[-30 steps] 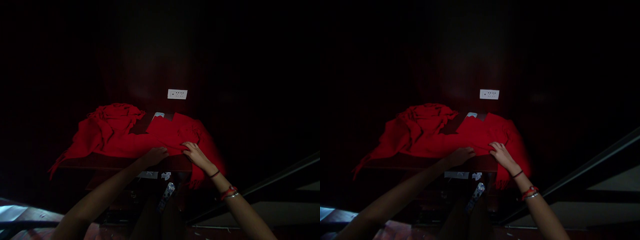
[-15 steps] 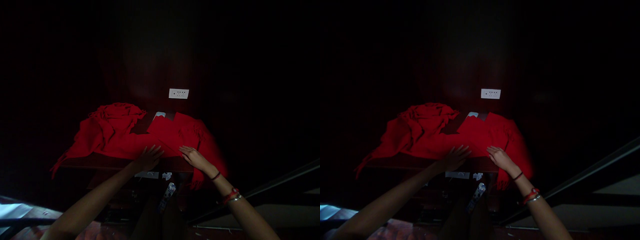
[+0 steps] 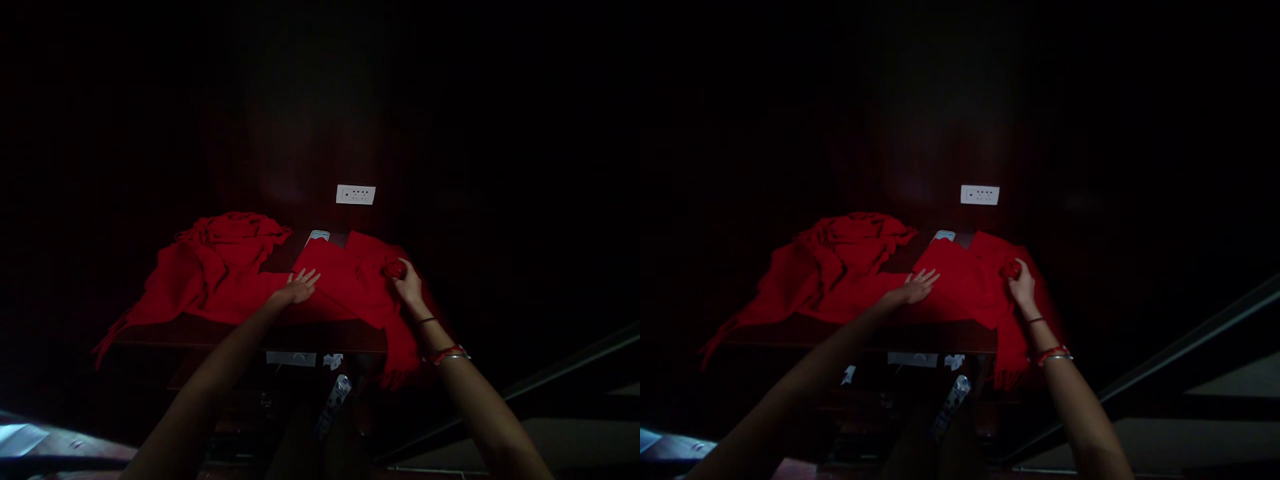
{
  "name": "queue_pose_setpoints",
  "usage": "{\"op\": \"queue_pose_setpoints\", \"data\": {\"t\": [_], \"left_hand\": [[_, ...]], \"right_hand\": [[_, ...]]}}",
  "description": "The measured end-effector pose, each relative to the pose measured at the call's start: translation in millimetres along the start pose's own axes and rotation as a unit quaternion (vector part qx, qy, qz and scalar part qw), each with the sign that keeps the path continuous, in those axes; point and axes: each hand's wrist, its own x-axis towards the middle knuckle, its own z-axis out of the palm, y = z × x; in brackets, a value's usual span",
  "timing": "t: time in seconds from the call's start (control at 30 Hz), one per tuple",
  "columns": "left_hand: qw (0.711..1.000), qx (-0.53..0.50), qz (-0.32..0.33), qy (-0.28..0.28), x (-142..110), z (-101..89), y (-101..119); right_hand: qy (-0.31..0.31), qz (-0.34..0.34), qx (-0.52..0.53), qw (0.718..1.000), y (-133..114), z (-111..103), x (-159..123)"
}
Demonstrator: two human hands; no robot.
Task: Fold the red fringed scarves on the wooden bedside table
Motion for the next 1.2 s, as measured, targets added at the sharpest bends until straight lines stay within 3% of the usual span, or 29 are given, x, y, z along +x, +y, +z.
{"op": "queue_pose_setpoints", "data": {"t": [0.07, 0.13, 0.2, 0.27, 0.3, 0.33, 0.37, 0.4, 0.5, 0.53, 0.6, 0.67, 0.77, 0.9, 1.07, 1.2], "left_hand": [[1.0, 0.021, 0.012, -0.02, 8.6, -0.5, -6.4], [0.999, 0.026, 0.021, -0.024, 13.6, -1.1, -10.8], [0.999, 0.029, 0.025, -0.02, 16.7, -1.3, -13.9], [0.999, 0.029, 0.028, -0.011, 18.3, -0.9, -16.7], [0.999, 0.027, 0.031, -0.005, 18.5, -0.4, -18.4], [0.999, 0.023, 0.036, 0.0, 18.4, 0.0, -20.2], [0.999, 0.016, 0.041, 0.005, 18.0, 0.3, -22.2], [0.999, 0.007, 0.047, 0.013, 17.5, 0.4, -24.0], [0.995, -0.019, 0.068, 0.065, 14.9, 0.0, -26.4], [0.993, -0.027, 0.078, 0.089, 13.8, 0.1, -25.6], [0.988, -0.036, 0.092, 0.12, 10.8, 1.6, -21.8], [0.989, -0.03, 0.094, 0.106, 6.9, 4.6, -17.1], [0.994, -0.008, 0.088, 0.059, 0.7, 8.9, -13.6], [0.993, 0.0, 0.112, 0.042, -3.7, 8.0, -17.1], [0.992, 0.009, 0.109, 0.063, 0.7, 4.1, -16.9], [0.993, 0.005, 0.11, 0.044, 0.8, 1.4, -16.4]], "right_hand": [[-0.082, -0.054, 0.166, 0.981, -9.8, -3.7, -10.2], [-0.249, -0.086, 0.26, 0.929, -22.0, -11.6, -26.0], [-0.439, -0.091, 0.264, 0.854, -35.1, -21.5, -43.2], [-0.608, -0.079, 0.221, 0.758, -46.5, -30.5, -56.1], [-0.664, -0.071, 0.196, 0.718, -50.4, -33.5, -59.4], [-0.691, -0.063, 0.178, 0.698, -52.5, -35.0, -60.1], [-0.685, -0.057, 0.169, 0.707, -52.6, -34.7, -58.3], [-0.648, -0.053, 0.165, 0.742, -50.5, -32.4, -54.1], [-0.426, -0.043, 0.115, 0.896, -33.9, -14.0, -33.5], [-0.352, -0.046, 0.065, 0.933, -26.8, -5.2, -26.6], [-0.237, -0.067, -0.071, 0.967, -13.9, 13.7, -16.8], [-0.177, -0.098, -0.188, 0.961, -5.8, 31.0, -14.0], [-0.157, -0.118, -0.267, 0.944, -5.2, 49.0, -16.8], [-0.157, -0.112, -0.28, 0.94, -18.2, 57.7, -7.9], [-0.158, -0.143, -0.282, 0.935, -30.7, 61.1, 19.8], [-0.196, -0.128, -0.299, 0.925, -22.9, 64.4, 12.5]]}}
